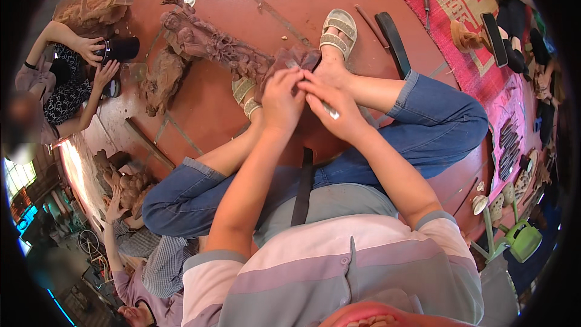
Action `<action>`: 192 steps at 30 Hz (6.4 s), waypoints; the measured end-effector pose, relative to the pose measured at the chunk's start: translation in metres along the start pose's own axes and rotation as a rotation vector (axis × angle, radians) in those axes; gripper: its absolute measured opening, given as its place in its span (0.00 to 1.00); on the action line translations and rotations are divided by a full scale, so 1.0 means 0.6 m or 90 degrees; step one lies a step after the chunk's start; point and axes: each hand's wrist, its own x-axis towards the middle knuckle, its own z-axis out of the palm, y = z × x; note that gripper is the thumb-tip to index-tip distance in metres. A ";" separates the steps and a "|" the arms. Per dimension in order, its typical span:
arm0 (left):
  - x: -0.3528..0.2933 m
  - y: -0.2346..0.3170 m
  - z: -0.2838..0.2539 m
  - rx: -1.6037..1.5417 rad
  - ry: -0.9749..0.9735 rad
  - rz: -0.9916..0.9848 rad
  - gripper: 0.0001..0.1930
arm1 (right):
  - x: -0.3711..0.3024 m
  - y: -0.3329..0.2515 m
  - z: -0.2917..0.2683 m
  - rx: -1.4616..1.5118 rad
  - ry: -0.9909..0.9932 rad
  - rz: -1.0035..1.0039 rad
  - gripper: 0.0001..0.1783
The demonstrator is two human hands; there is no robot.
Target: The person sits on the floor and carves a piece of wood using a small knife. They hold the wood with one hand and carefully shape it with the other, occasionally rotating the piece to access different sides.
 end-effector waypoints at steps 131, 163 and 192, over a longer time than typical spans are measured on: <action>0.049 0.060 0.032 -0.218 -0.321 -0.330 0.47 | 0.153 0.097 -0.036 0.239 0.090 0.430 0.04; 0.031 0.059 0.046 -0.245 -0.177 -0.330 0.47 | 0.162 0.057 -0.004 0.219 0.122 0.367 0.03; 0.046 0.071 0.050 -0.203 -0.260 -0.337 0.46 | 0.151 0.101 -0.017 0.375 0.222 0.455 0.06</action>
